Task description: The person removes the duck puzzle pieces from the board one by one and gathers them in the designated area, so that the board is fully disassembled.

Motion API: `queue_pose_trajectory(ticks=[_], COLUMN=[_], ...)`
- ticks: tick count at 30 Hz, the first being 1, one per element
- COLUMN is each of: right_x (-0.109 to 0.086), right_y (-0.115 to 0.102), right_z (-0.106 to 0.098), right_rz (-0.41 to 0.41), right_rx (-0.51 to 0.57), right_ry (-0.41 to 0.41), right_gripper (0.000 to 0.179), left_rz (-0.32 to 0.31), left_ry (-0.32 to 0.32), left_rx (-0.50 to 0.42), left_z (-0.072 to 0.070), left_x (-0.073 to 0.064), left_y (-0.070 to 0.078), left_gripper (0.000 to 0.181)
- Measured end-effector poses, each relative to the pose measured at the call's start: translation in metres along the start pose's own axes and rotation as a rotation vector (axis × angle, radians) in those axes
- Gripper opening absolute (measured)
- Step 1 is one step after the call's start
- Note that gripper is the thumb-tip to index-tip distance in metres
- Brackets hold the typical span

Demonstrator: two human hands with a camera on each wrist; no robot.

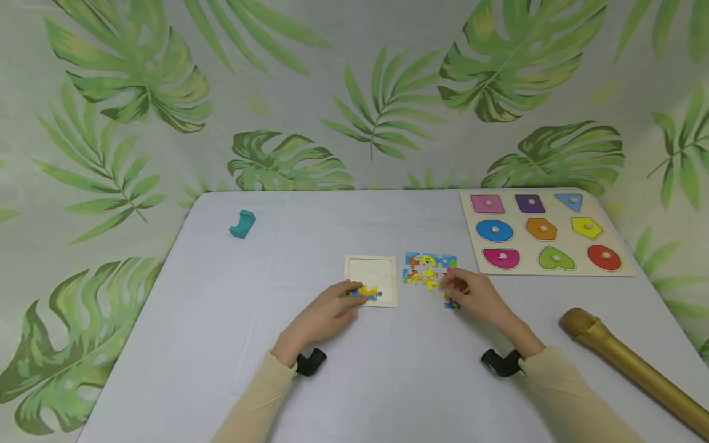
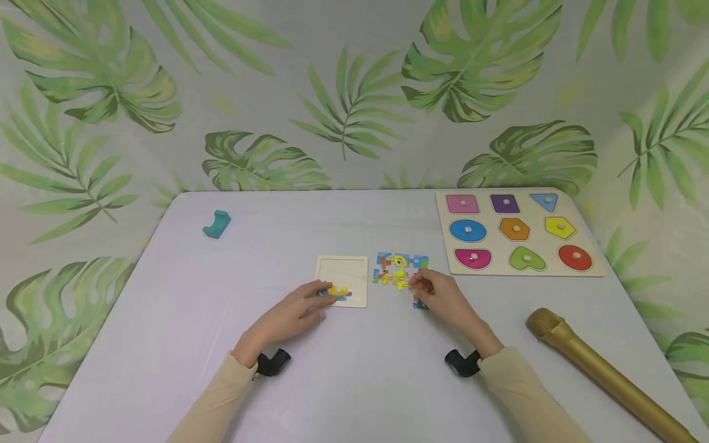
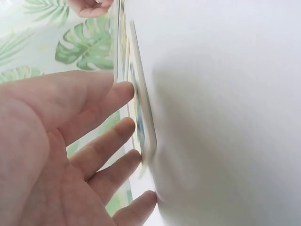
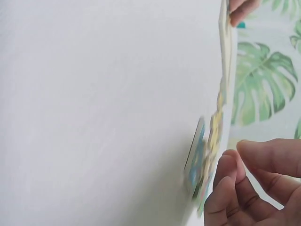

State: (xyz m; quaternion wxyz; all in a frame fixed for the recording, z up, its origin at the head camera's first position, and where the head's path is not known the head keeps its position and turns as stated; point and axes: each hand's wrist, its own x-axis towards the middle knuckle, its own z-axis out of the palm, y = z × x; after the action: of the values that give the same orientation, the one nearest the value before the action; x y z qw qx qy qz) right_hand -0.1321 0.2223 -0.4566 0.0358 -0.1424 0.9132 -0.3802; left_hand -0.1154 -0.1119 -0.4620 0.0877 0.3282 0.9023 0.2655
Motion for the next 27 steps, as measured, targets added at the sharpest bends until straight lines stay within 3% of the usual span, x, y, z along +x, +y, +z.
queue_pose_trajectory(ticks=[8,16,27], right_x=[0.022,0.043,0.052], right_y=[-0.026,-0.053,-0.066], right_z=[0.032,0.06,0.077], right_rz=[-0.093,-0.193,-0.178], right_rx=[0.077,0.147,0.14], right_ry=[-0.071,-0.117,-0.149], right_gripper=[0.014,0.018,0.022], left_rz=[-0.011,-0.036,-0.032], left_ry=[0.001,0.001,0.015], left_rx=[-0.03,-0.065,-0.079], left_z=[-0.006,-0.008,-0.008], left_x=[-0.007,-0.007,-0.007], left_y=[-0.011,-0.009,-0.008], left_gripper=[0.034,0.033,0.031])
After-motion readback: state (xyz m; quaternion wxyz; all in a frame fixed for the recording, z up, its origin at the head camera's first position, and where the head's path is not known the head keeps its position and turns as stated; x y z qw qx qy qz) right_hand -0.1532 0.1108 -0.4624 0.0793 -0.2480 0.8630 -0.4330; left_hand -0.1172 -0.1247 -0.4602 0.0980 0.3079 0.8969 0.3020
